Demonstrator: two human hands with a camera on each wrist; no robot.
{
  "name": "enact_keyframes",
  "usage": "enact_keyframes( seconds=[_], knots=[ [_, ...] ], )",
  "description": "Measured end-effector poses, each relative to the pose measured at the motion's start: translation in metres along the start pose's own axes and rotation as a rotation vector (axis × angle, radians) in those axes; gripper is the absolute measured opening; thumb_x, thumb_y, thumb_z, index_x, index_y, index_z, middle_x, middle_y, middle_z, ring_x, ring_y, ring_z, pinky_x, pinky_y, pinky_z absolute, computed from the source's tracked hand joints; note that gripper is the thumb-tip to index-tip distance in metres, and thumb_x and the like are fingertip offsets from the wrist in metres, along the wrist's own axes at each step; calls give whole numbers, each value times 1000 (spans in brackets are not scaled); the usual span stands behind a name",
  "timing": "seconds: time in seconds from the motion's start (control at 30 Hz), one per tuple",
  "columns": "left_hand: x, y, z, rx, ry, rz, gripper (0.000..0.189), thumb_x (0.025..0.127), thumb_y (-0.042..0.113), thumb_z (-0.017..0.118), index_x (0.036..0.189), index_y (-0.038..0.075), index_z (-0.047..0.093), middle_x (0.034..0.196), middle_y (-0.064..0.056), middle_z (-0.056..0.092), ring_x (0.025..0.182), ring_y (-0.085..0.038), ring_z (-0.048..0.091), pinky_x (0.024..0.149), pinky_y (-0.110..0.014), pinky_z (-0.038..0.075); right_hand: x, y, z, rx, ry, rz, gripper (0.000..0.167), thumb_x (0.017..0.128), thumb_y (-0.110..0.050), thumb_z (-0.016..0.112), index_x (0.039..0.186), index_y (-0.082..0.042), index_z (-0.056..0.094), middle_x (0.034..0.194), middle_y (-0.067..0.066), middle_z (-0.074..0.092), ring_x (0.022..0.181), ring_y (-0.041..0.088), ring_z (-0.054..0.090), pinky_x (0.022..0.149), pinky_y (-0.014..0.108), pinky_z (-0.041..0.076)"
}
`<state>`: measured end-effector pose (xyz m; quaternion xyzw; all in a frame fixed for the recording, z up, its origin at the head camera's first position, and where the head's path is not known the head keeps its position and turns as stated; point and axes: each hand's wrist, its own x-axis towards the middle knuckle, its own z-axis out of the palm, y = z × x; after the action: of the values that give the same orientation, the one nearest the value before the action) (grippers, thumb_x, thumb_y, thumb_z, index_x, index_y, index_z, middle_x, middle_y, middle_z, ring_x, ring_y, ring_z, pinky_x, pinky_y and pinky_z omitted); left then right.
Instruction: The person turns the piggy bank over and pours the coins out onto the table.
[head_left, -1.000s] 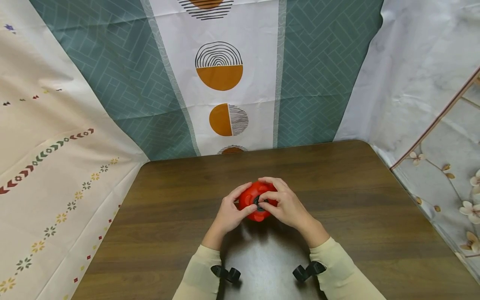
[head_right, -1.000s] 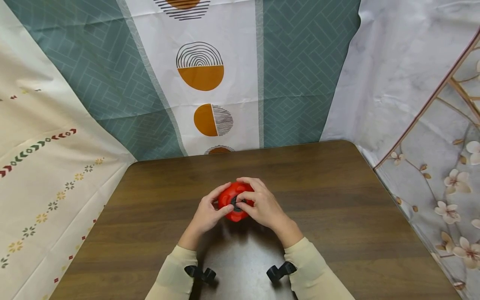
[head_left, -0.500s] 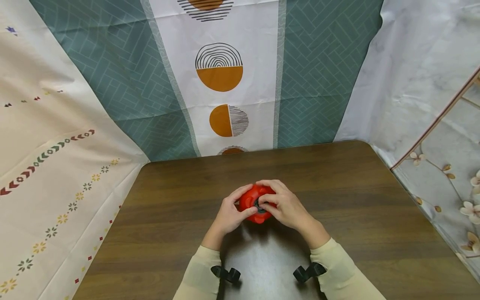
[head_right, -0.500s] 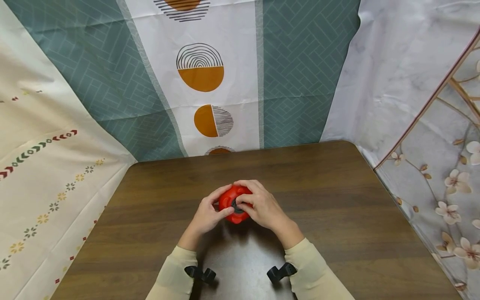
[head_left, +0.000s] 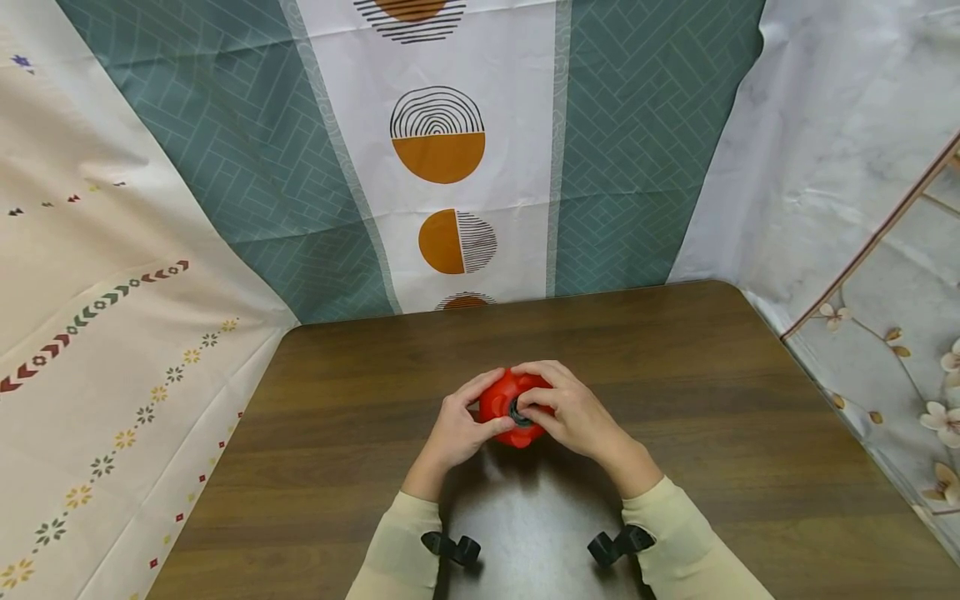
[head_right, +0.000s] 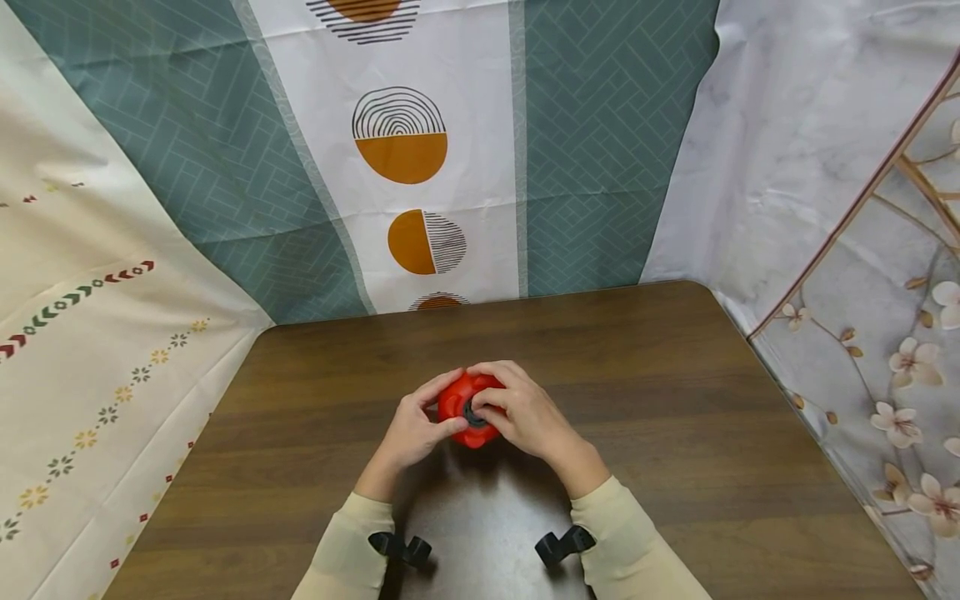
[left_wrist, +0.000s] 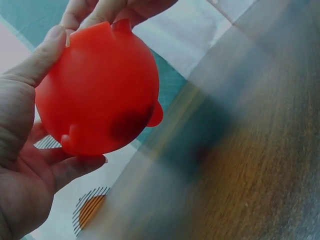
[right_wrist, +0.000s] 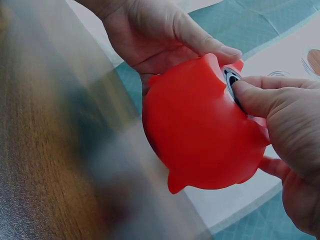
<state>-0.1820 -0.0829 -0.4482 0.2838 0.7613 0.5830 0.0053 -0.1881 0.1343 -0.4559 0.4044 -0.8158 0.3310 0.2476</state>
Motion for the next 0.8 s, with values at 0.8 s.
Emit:
enact_keyframes(
  seconds=[0.8],
  knots=[
    [-2,5,2,-28,110,-18,63,82,3,75,140,2,48,143,-18,45,96,-31,62,74,-32,58,-2,-4,19,252,237,231,12,73,-8,84,84,-10,79,129,8,58,124,27,45,95,39,48]
  ],
)
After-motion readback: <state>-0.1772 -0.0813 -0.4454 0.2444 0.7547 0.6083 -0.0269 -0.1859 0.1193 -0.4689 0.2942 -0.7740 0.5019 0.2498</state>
